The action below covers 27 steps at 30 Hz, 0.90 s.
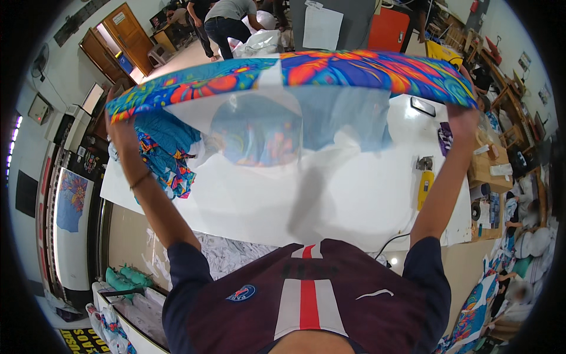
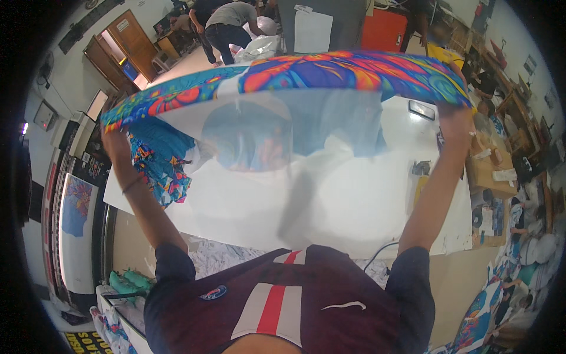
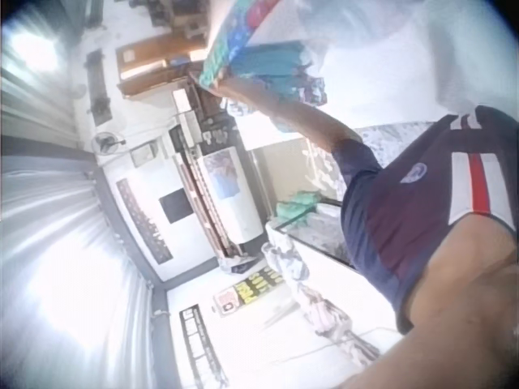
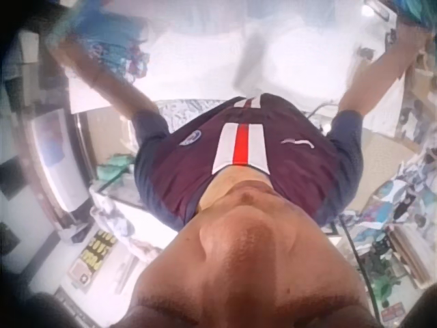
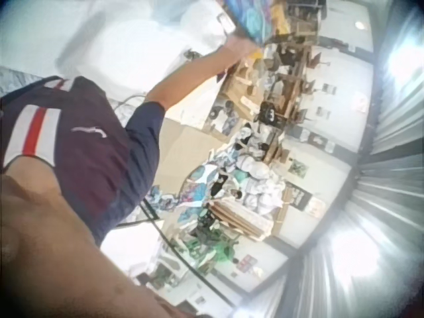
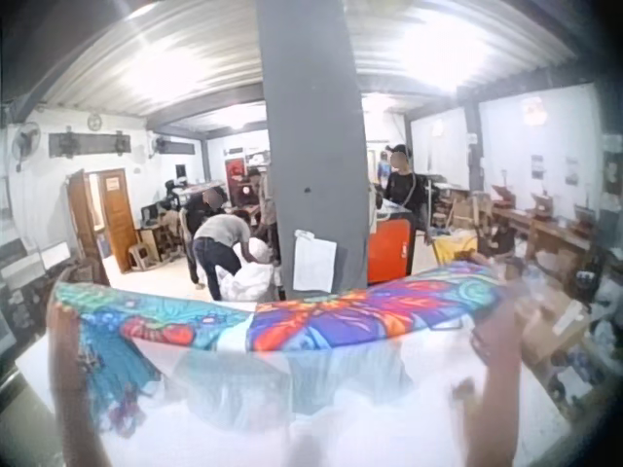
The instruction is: The person uses a yellow electric fabric cutter to cut patterned fabric laid on a white table. They guide the cutter along the fabric edges, separate cut pieces, and reposition the material to continue cutting.
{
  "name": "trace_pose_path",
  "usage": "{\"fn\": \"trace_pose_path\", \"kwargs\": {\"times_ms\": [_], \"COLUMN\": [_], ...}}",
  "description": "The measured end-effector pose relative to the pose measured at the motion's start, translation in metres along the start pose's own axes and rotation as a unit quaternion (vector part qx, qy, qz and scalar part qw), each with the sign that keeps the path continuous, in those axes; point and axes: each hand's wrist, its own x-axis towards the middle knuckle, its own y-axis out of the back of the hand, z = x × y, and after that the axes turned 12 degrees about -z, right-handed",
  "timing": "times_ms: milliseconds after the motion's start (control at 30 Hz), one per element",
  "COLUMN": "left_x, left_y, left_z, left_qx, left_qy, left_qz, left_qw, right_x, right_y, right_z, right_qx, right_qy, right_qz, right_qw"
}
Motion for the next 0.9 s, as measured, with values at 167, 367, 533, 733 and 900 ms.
{"fn": "trace_pose_path", "kwargs": {"times_ms": [167,367,533,733,900], "left_x": [-0.108,-0.230,-0.284,-0.313,-0.338], "left_y": [0.053,0.082,0.091,0.062,0.046], "left_z": [0.014,-0.037,-0.081,-0.092,-0.120], "left_qx": [0.036,0.133,0.212,0.331,0.338], "left_qy": [-0.049,0.114,0.221,0.259,0.385], "left_qz": [0.084,-0.018,-0.148,-0.291,-0.389], "left_qw": [0.995,0.984,0.940,0.860,0.766], "right_x": [-0.089,-0.166,-0.171,-0.176,-0.194], "right_y": [0.083,0.129,0.108,0.117,0.135], "right_z": [-0.007,0.046,0.076,0.124,0.172], "right_qx": [-0.258,-0.304,-0.524,-0.698,-0.681], "right_qy": [-0.021,-0.163,-0.241,-0.201,-0.231], "right_qz": [0.059,0.114,0.069,0.087,0.023], "right_qw": [0.964,0.932,0.814,0.681,0.694]}}
